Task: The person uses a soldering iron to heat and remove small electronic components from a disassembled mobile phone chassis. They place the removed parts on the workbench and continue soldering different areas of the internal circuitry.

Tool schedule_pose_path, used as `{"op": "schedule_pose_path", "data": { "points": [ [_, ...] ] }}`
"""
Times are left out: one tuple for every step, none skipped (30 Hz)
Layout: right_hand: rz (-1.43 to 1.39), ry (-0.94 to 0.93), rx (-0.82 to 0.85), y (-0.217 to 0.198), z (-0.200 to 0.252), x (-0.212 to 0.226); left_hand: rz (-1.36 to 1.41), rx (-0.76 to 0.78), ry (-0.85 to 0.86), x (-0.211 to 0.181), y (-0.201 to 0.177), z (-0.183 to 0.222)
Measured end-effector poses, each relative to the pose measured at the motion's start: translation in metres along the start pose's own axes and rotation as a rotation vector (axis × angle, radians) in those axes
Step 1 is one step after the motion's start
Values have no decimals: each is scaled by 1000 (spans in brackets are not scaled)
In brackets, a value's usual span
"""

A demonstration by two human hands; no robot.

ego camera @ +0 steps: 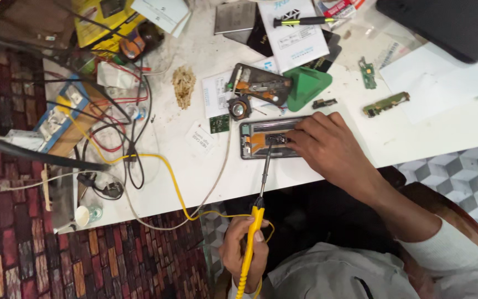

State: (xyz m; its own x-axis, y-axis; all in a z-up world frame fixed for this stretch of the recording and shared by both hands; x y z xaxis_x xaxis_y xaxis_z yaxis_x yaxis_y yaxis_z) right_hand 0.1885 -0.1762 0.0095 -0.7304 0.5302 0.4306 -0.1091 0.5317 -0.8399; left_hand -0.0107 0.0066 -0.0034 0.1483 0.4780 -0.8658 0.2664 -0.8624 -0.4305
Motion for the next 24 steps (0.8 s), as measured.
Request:
{"op": "schedule_pose_path", "data": {
  "points": [
    [3,-7,-2,0,1,0,-5,20,9,-1,2,-1],
    [7,-14,-5,0,1,0,-10,40,19,-3,3,-2],
    [10,-27,-8,0,2,0,-6,41,18,-3,4,-3],
    [14,-22,-6,-1,2,0,-3,43,17,-4,5,-3],
    [17,-22,-3,-1,2,0,0,40,16,-4,5,-4],
    [20,-22,0,-1,1,0,1,43,21,-4,6,-6],
    [21,-22,-2,0,0,0,2,44,26,-3,7,-7],
    [23,-22,-4,0,0,0,4,45,31,-3,7,-7],
    [24,-21,-6,0,0,0,3,41,26,-3,7,-7],
    [26,-19,-5,1,0,0,2,37,21,-2,7,-7],
    [28,-15,-5,1,0,0,2,34,16,-2,8,-7],
    [30,-11,-4,2,0,0,11,43,18,-1,7,-7],
    [31,-10,2,2,0,0,20,52,20,0,8,-7],
    [33,-10,7,2,0,0,29,61,23,0,8,-7],
    [36,-9,12,2,0,0,32,60,27,1,8,-7],
    [36,-15,14,1,0,0,35,58,32,1,8,-8],
    [35,-19,17,1,0,0,37,59,36,1,8,-8],
    [34,-23,19,1,0,0,43,63,41,2,9,-9],
    [39,-27,17,1,0,0,46,67,44,2,9,-9],
    [43,-31,15,1,1,-1,50,72,47,3,8,-9],
    [47,-35,14,1,1,-1,47,74,49,3,8,-8],
    [44,-30,19,1,2,-1,43,77,51,4,8,-8],
    [41,-28,24,2,2,-1,39,77,54,4,8,-8],
    [38,-25,28,2,2,0,36,77,50,5,8,-8]
  ]
}}
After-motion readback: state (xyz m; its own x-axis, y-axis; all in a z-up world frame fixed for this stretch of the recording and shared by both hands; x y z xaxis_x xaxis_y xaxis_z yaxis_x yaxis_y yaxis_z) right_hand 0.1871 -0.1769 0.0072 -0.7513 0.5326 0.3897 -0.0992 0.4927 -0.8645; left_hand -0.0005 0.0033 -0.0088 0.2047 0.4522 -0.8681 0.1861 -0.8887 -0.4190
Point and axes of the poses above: each hand's wrist, its own z-axis away from the middle knuckle, its own y-axis out of the palm, x = y × z, the point moved 1 cm from there along -z, towards the middle knuckle, and after that the axes turned 11 degrees about x, right-handed, at the moved point
